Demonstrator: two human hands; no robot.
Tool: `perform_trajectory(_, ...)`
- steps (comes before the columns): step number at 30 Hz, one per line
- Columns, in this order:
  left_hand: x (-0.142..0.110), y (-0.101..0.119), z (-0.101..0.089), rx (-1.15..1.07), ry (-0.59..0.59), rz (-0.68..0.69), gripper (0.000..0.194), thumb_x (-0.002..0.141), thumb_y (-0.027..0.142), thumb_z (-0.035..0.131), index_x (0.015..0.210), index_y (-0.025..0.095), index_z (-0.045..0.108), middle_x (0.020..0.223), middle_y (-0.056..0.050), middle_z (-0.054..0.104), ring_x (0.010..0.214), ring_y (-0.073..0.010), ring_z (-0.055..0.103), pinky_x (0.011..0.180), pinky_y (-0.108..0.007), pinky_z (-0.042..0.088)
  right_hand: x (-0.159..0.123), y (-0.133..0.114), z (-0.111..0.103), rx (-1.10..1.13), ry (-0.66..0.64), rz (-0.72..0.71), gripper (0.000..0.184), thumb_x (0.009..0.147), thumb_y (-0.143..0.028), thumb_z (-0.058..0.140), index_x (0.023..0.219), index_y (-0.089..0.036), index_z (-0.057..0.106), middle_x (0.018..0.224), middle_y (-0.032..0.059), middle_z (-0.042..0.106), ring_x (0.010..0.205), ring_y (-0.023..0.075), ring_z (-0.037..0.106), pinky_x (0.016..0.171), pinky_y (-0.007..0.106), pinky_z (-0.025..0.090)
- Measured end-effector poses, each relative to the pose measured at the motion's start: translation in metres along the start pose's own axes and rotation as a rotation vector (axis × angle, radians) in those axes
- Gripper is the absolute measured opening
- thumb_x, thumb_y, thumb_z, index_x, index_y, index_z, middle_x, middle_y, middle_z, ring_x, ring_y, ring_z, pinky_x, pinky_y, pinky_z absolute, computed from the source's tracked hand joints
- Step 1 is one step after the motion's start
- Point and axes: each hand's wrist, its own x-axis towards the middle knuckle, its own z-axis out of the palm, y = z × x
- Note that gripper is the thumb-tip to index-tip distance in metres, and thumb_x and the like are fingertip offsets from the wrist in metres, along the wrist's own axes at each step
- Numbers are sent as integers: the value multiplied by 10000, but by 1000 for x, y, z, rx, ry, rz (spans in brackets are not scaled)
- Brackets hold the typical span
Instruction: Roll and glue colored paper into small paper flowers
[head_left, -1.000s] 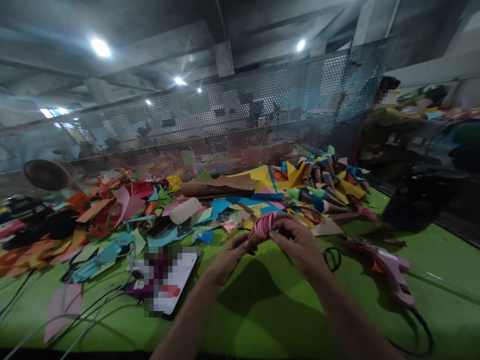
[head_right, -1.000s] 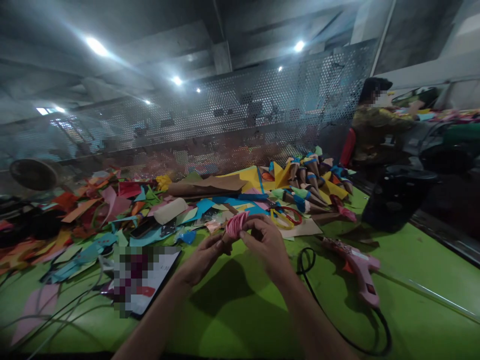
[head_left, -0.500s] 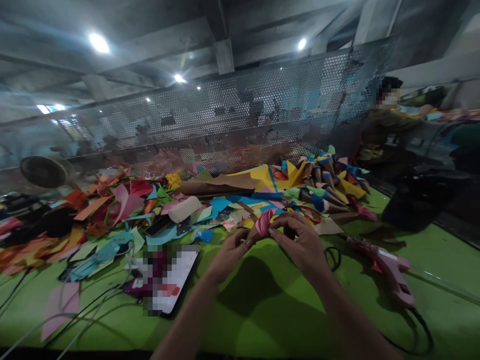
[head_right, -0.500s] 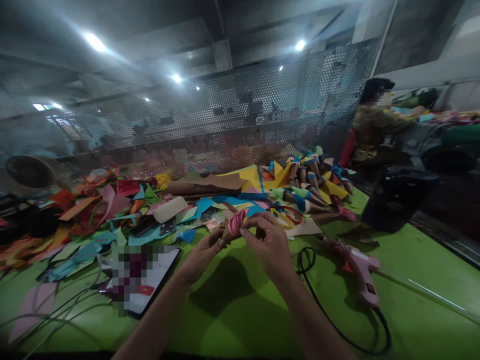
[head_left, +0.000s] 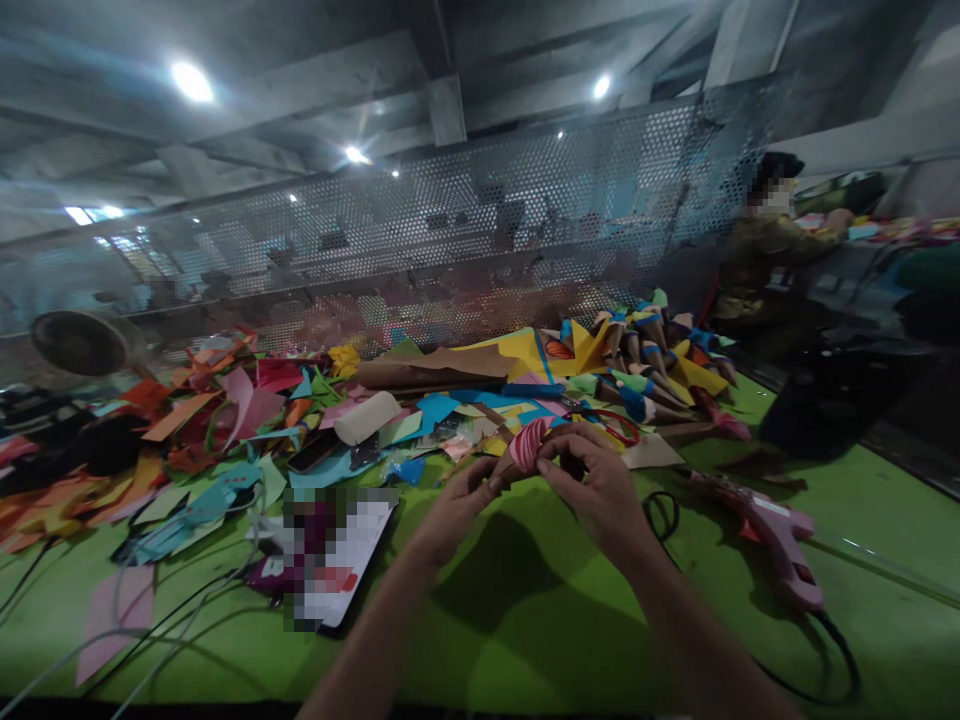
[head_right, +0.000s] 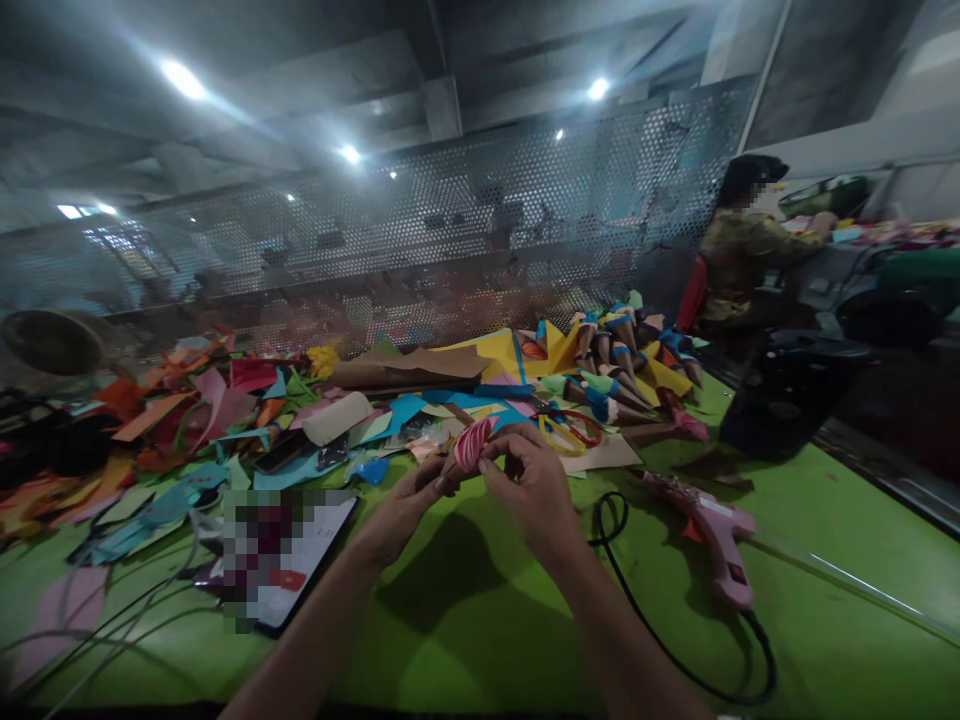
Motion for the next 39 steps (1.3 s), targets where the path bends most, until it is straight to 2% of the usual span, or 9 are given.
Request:
perform_trajectory(6,1,-1,-1,18,7,2,473,818,528,697,1139,180,703,1090,-79,678,974,-219,554,898,-329,426,-1,-1,0,20,17,-25,44,805,-222,641,771,-211,667,850,43,613,661,158,523,553,281,413)
perform_trajectory(9,1,-1,-1,48,12,5,494,838,529,676,1191,183,680,1140,-87,682,1037,-241,567,941,-348,426,-3,0,0,33,22,-53,35,828,-222,657,818,-210,689,899,46,622,631,139,509,543,273,408)
perform_trajectory(14,2,-3,-1,64,-21,34,492,858,524,658,1204,175,652,1263,-112,654,1163,-274,564,1024,-384,415,-4,4,0,3,23,-85,42,830,-213,679,833,-210,722,912,59,645,704,161,561,567,269,427)
perform_trajectory(20,3,-4,-1,56,-42,62,463,881,505,640,1210,178,640,1286,-112,648,1183,-274,572,1030,-390,426,-2,5,1,-14,23,-55,19,818,-207,680,817,-199,697,889,48,633,604,133,509,530,271,402)
perform_trajectory(28,2,-4,-1,32,-32,54,425,879,474,653,1187,180,656,1223,-98,664,1145,-253,578,1005,-364,426,-1,5,1,-40,4,-79,57,812,-183,640,780,-199,685,851,46,630,678,159,550,568,270,418)
perform_trajectory(33,1,-6,-1,5,-24,26,398,863,463,677,1151,189,690,1146,-78,682,1045,-216,578,942,-322,429,-1,3,2,-43,-3,-65,63,797,-188,616,754,-195,661,805,35,607,623,146,517,537,265,398)
perform_trajectory(37,1,-6,-2,-28,1,-18,469,805,527,717,1131,189,719,1105,-80,686,945,-198,568,869,-311,434,0,2,1,12,4,-56,67,793,-224,649,741,-200,684,819,49,638,711,173,573,590,271,434)
perform_trajectory(39,1,-6,-3,-38,19,-40,506,778,561,730,1122,189,729,1095,-84,689,939,-201,567,863,-311,430,1,4,0,73,27,-2,94,806,-280,671,775,-203,716,840,55,664,722,177,579,590,271,437)
